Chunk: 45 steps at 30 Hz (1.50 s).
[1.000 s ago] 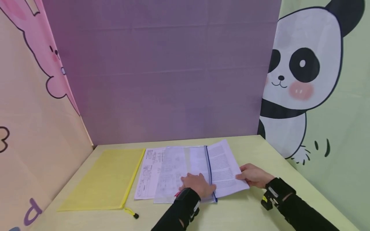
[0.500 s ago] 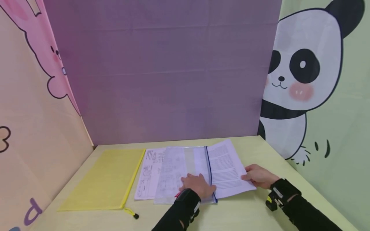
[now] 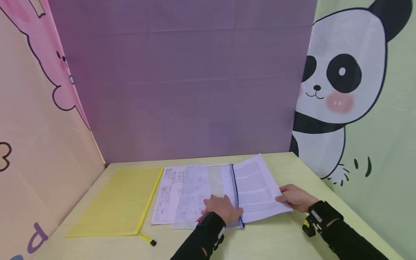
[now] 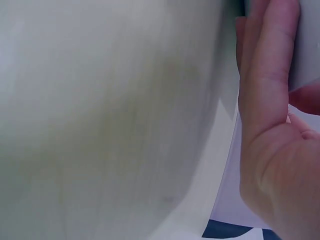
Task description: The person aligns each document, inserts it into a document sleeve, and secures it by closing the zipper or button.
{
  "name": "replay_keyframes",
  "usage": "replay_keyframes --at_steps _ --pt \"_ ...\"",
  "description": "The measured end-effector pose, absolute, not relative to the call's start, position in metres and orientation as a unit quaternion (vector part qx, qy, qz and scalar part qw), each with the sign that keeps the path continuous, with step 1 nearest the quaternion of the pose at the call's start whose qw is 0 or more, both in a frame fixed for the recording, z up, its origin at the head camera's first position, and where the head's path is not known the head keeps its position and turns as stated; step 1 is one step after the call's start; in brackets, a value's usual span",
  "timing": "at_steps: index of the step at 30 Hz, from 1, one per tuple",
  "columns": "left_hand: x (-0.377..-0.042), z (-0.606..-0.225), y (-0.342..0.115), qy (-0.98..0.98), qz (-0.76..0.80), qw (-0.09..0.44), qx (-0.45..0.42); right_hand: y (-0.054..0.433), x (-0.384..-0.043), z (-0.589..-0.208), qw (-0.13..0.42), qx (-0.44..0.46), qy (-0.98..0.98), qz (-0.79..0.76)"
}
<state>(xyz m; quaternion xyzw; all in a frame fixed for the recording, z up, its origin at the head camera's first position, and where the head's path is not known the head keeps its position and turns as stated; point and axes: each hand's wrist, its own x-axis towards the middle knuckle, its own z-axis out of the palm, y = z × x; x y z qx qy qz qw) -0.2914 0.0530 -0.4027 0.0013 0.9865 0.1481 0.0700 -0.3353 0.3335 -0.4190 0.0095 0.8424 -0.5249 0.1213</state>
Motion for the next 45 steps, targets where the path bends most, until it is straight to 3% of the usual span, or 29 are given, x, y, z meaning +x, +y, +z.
replay_keyframes --at_steps 45 --pt "-0.292 -0.407 0.055 0.987 0.149 0.055 0.001 0.384 -0.329 -0.401 0.075 0.006 0.864 -0.498"
